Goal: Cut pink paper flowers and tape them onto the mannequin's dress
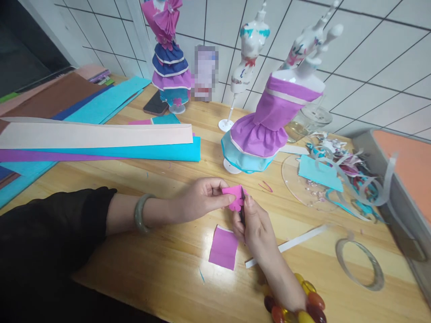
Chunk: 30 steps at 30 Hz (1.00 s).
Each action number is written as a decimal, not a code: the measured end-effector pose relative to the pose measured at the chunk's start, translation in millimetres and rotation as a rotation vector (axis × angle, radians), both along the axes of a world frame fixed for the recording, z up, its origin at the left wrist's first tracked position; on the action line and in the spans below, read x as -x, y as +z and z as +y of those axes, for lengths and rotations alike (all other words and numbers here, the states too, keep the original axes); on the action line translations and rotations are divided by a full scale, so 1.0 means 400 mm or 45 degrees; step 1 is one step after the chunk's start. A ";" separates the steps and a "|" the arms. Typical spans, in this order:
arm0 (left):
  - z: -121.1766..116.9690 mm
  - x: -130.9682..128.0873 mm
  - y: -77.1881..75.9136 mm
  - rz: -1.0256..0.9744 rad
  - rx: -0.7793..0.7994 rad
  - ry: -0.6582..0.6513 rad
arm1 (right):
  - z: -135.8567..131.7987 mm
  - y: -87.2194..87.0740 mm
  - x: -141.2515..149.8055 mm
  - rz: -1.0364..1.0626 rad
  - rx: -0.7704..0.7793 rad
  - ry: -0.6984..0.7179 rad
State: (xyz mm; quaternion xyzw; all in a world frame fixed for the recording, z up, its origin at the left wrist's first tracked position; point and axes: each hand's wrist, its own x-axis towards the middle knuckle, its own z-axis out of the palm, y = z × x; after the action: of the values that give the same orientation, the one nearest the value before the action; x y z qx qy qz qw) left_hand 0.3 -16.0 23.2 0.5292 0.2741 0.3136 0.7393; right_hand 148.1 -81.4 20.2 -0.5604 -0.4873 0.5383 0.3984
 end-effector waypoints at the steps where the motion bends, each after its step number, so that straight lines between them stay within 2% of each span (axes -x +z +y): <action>1: 0.001 0.001 0.002 0.015 -0.012 -0.005 | 0.000 -0.002 -0.002 -0.003 -0.002 0.006; 10: 0.020 0.007 0.003 0.094 -0.086 -0.038 | 0.002 -0.001 -0.007 -0.010 -0.015 0.028; 15: 0.026 0.007 0.007 0.108 -0.078 -0.032 | 0.001 0.008 0.002 -0.004 -0.002 -0.037; 21: 0.035 0.009 0.008 0.122 -0.077 -0.045 | -0.001 0.006 -0.002 -0.043 -0.008 -0.024; 30: 0.051 0.009 0.001 0.041 -0.122 -0.123 | 0.000 0.006 -0.004 -0.100 -0.005 -0.039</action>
State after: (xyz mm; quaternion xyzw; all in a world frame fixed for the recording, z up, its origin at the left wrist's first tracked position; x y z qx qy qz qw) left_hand -3.2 4.3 23.8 0.5816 0.2447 0.2816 0.7228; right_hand 149.6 -81.5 22.6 -0.5879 -0.4949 0.5088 0.3881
